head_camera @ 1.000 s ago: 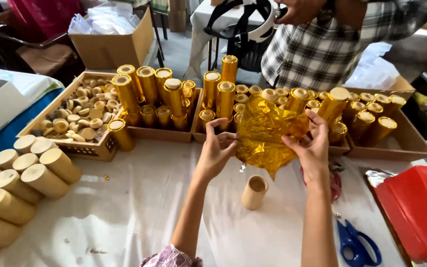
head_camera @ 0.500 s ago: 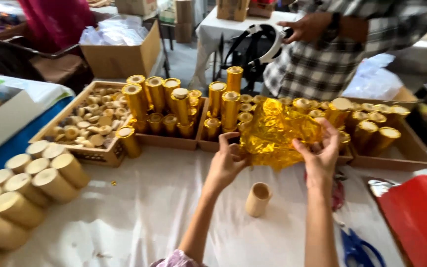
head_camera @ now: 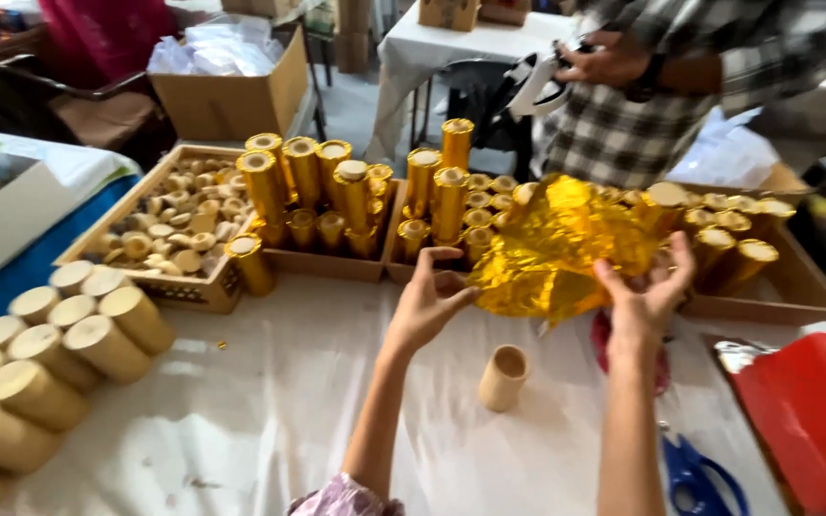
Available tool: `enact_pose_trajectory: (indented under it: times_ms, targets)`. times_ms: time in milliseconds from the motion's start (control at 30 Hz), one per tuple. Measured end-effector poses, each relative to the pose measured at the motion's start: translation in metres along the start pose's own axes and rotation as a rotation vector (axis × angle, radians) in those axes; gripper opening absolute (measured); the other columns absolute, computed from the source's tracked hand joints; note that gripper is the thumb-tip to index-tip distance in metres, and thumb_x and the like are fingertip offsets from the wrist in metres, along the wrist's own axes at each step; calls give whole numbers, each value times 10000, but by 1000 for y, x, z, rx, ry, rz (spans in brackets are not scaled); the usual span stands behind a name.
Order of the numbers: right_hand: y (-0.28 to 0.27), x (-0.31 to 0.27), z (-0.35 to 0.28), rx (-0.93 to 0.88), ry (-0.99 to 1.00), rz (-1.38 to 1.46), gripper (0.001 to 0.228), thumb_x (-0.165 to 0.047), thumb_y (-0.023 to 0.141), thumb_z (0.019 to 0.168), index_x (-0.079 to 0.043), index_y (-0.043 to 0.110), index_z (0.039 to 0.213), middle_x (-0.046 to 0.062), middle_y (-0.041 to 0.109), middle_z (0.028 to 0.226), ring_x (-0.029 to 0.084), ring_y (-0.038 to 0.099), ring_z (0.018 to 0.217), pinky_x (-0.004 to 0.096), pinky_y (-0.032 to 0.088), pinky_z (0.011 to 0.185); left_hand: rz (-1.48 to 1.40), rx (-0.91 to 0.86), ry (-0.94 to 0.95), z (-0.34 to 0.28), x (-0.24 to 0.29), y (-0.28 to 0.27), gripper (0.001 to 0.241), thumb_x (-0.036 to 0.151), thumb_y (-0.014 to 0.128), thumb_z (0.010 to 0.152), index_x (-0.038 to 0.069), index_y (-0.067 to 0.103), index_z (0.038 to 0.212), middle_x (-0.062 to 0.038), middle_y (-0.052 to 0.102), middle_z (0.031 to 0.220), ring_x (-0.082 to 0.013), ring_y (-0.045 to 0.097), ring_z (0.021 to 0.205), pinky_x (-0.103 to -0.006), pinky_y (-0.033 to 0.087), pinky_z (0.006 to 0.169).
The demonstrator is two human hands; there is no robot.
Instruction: Wrapping small cardboard or wooden tubes in gold foil and applying caps.
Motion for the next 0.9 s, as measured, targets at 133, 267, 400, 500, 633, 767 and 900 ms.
enact_pose_trajectory:
  times_ms: [133,267,400,500,633,767,900]
  targets:
    - [4,-7,1,-24,-7,28,947,117,762,879,-163,244,1620,125,530,1438,227,594,1252,359,556,1032,147,-117,-24,-5,9,4,722,235,853,827,47,431,1382,-143,760,1034,-199,737,977,-328,597,860]
    - [28,-19,-9,-105,36,9,923,148,753,839,-133,310,1599,116,546,1473,213,589,1301,347,545,1069,106,-62,9,-4,10,12,760,256,863,881,59,368,1423,-109,703,1146,-156,693,1055,-324,570,909]
    - [36,-11,-10,-163,45,57,902,110,767,847,-120,327,1600,128,550,1422,226,595,1240,353,552,1042,-288,-157,54,4,-6,16,682,192,792,899,28,399,1431,-150,729,1125,-161,706,1011,-322,595,865]
    - [34,-6,-10,-216,111,46,901,11,794,883,-124,291,1619,146,526,1422,238,596,1223,356,551,1037,-263,-106,30,5,-4,8,669,160,773,899,26,398,1437,-148,715,1100,-157,703,961,-307,589,798]
    - [51,-6,-23,-297,481,-7,913,-204,760,859,-242,194,1575,65,509,1382,198,646,1191,397,573,832,-258,39,95,6,1,-8,637,116,764,906,10,399,1418,-123,746,1079,-129,697,944,-270,590,797]
    - [57,12,-29,-432,487,22,717,-158,763,888,-100,298,1430,183,660,1270,217,676,1084,380,587,852,-195,56,29,0,15,-11,656,100,766,900,30,379,1425,-124,752,1054,-128,703,941,-255,582,784]
    - [50,14,-17,-385,258,40,597,12,764,890,-73,336,1296,137,682,1182,180,681,1057,308,585,879,-241,85,41,5,5,-16,551,89,705,952,42,389,1401,-130,738,950,-122,684,855,-252,569,731]
Point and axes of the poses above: each hand's wrist, its own z-axis towards the middle knuckle, its own y-axis out of the palm, x = y × z, the point moved 7 cm from there along z, towards the middle knuckle
